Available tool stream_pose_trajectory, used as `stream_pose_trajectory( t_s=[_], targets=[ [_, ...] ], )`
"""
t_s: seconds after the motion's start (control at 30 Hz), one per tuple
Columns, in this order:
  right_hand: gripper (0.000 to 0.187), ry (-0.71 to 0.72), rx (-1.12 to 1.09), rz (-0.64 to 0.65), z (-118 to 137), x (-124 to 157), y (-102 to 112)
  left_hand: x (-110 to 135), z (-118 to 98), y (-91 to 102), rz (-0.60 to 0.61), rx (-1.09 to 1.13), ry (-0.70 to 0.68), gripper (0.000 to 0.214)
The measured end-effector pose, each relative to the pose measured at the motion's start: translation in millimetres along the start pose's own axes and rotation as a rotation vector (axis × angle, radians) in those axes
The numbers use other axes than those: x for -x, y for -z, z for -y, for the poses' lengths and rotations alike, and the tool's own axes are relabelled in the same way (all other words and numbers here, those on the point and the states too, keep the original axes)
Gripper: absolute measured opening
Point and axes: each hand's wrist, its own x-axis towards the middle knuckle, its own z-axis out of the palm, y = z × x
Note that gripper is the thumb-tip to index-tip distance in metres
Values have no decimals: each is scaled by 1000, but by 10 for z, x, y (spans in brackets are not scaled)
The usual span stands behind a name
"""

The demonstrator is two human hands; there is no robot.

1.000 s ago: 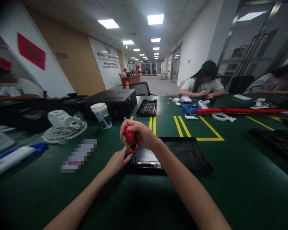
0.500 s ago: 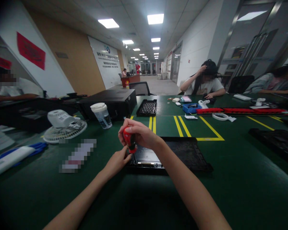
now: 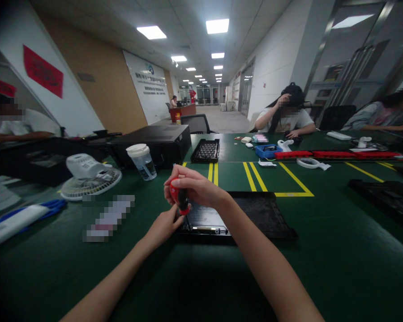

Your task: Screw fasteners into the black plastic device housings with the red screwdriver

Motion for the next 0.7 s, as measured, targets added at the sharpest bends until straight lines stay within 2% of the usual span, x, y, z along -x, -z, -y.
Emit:
stream_pose_trajectory(
  t_s=[0.3, 0.7],
  targets=[
    [8, -5, 75, -47, 101, 34, 28, -69, 114, -101, -37, 38, -86, 33],
    [10, 11, 153, -73, 125, 37, 75, -64, 111, -93, -28, 48, -81, 34]
  ],
)
